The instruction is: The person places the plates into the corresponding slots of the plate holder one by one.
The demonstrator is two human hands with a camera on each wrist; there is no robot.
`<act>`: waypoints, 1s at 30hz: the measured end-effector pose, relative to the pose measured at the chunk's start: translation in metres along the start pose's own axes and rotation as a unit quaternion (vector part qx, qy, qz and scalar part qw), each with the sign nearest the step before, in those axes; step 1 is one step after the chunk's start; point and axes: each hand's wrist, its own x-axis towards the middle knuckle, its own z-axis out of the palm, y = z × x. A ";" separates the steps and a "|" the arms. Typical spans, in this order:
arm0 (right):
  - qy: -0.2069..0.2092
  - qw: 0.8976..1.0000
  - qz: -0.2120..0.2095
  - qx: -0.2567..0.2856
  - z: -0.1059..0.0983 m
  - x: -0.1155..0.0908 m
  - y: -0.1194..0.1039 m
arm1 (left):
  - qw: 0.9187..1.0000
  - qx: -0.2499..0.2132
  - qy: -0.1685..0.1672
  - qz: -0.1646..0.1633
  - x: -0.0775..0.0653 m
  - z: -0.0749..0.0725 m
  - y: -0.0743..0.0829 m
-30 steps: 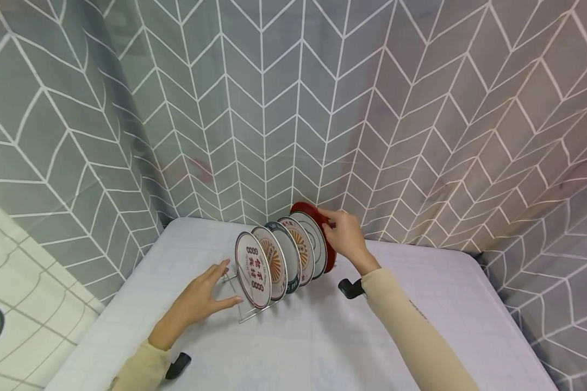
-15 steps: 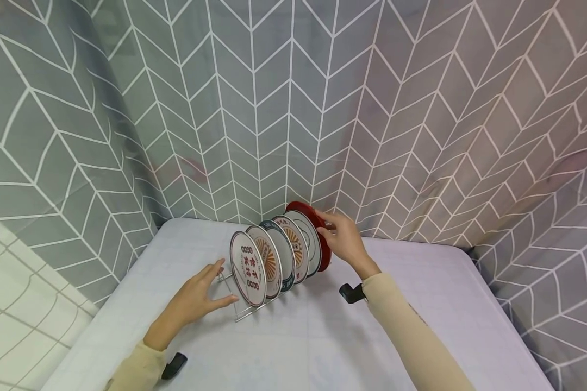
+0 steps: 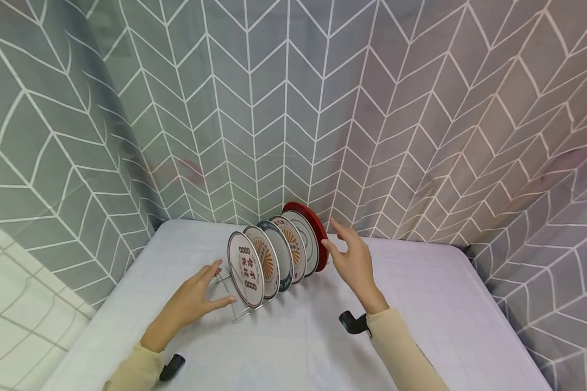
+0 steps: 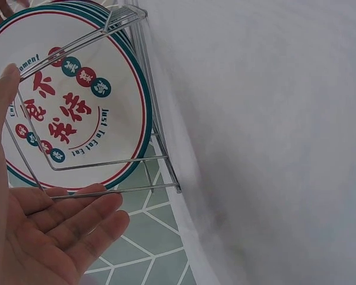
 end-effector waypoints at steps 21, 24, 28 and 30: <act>0.063 0.988 -0.030 0.137 0.049 -0.070 -0.069 | 0.998 -0.054 -0.033 -0.007 -0.001 -0.013 -0.014; 0.058 0.984 -0.102 0.135 0.079 -0.088 -0.101 | 0.997 -0.071 -0.027 -0.013 -0.001 -0.014 -0.020; 0.056 0.984 -0.154 0.074 0.116 -0.101 -0.126 | 0.995 -0.101 -0.020 -0.004 0.000 -0.014 -0.023; 0.057 0.984 -0.158 0.054 0.132 -0.104 -0.128 | 0.993 -0.115 -0.011 0.007 -0.001 -0.014 -0.022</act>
